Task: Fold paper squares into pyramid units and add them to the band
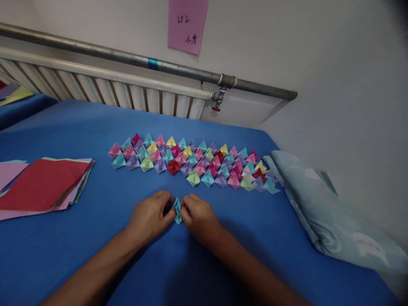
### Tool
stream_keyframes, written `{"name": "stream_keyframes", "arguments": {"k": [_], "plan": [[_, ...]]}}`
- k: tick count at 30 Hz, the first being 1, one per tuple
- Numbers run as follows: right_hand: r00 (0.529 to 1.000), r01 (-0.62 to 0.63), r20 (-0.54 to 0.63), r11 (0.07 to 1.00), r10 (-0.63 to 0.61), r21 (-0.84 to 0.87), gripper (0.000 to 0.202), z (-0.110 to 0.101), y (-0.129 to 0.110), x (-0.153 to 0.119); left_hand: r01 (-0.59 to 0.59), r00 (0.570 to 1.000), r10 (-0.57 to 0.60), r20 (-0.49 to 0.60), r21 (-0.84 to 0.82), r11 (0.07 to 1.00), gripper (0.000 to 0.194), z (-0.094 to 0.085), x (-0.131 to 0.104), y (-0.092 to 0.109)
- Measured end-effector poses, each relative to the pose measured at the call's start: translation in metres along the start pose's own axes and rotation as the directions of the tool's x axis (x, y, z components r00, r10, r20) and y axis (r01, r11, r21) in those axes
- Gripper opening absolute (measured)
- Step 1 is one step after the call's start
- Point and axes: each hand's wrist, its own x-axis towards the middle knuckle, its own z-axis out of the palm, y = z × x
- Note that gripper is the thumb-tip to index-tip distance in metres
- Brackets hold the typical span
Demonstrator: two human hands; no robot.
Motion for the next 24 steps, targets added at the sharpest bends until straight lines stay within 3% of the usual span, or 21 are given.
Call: {"name": "stream_keyframes", "arguments": {"k": [14,18,21,24], "plan": [[0.999,0.048,0.016,0.996,-0.047,-0.07,0.009,-0.001,0.006,0.02,0.071,0.997,-0.072,0.006,0.042,0.997,0.009,0.005,0.014,0.011],[0.995,0.101,0.025,0.994,-0.1,-0.038,0.011,0.001,0.008,0.019,0.093,0.991,-0.092,0.093,-0.005,0.996,0.01,-0.003,0.021,0.011],[0.987,0.153,0.04,0.988,-0.153,0.013,0.011,-0.001,0.011,0.022,0.082,0.969,-0.059,0.24,-0.085,0.993,0.004,-0.021,0.029,0.002],[0.978,0.196,0.058,0.978,-0.2,0.069,0.007,-0.003,0.015,0.025,0.089,0.945,0.002,0.327,-0.263,0.961,0.019,-0.036,0.038,-0.013]]}}
